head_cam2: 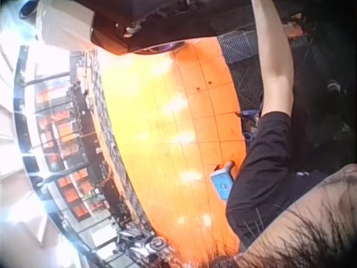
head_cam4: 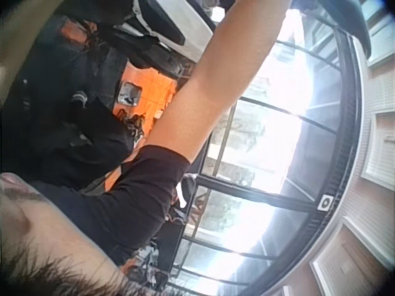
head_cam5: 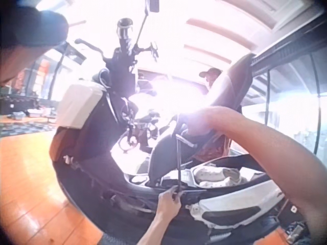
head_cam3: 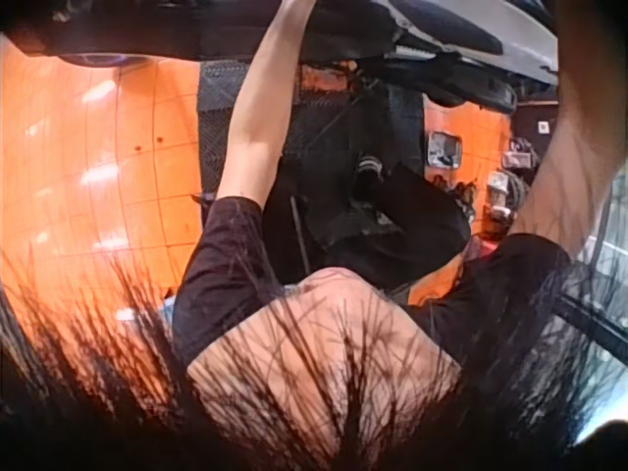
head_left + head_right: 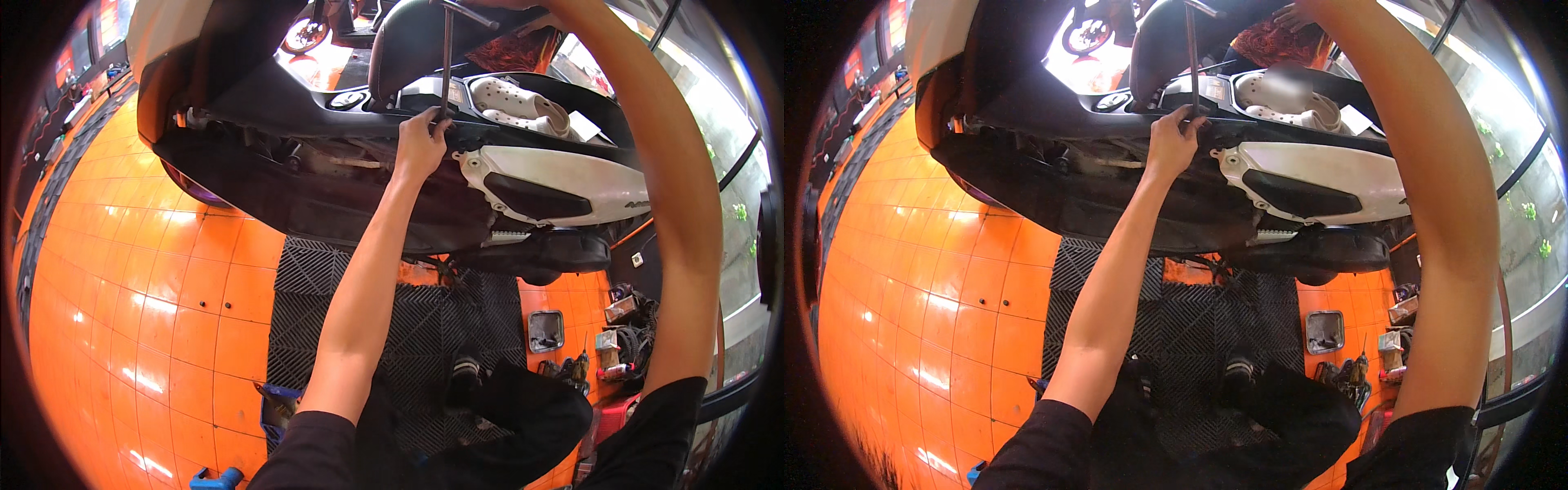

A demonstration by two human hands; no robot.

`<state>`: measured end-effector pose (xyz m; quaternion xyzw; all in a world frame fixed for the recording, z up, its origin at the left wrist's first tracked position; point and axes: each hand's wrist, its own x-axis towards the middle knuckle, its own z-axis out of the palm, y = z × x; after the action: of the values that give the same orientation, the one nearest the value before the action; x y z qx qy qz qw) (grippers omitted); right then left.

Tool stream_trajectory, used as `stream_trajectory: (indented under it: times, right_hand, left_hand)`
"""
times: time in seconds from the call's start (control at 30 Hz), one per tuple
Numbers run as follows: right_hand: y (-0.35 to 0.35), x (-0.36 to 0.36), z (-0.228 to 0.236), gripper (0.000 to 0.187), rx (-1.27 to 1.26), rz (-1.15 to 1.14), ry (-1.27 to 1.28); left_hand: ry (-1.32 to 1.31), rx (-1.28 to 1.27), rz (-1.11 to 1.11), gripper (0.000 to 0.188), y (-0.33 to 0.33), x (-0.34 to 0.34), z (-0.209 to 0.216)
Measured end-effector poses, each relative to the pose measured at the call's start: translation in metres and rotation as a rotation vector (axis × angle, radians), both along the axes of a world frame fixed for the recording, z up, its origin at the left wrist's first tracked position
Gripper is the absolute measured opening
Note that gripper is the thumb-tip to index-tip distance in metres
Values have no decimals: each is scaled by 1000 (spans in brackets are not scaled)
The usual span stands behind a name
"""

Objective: The person uses a power drill to fasten screws on the side of a white motorcycle. They then position a white side fairing onto the motorcycle frame and secure it using a screwdriver. Another person is visible in the background assisting with the fairing.

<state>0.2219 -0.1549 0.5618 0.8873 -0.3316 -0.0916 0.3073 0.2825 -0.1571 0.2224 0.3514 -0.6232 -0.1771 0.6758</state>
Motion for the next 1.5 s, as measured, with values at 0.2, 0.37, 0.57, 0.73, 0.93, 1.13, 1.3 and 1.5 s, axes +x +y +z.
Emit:
stream_trajectory:
  times: [0.2,0.37,0.57,0.73,0.93,1.13,1.3,1.5]
  right_hand:
    - [11,21,3,39,170,10,-12]
    - [2,50,-15,40,59,-43,-79]
    - [-24,46,-21,41,-86,-43,91]
    - [-8,68,-25,42,-40,-320,108]
    - [-16,25,-5,36,35,20,178]
    - [4,8,7,31,33,204,254]
    - [21,20,2,24,99,218,307]
    - [3,34,-17,23,-66,33,269]
  left_hand:
    - [8,56,-40,22,2,9,-1]
    - [44,35,-78,23,1,14,-6]
    - [44,-1,-74,27,1,8,-5]
    - [-7,86,-57,30,8,15,-2]
    - [-18,86,-121,35,8,11,1]
    - [-62,99,-135,39,4,14,0]
    - [-98,115,-117,38,6,20,-3]
    - [-36,103,-138,32,6,19,-9]
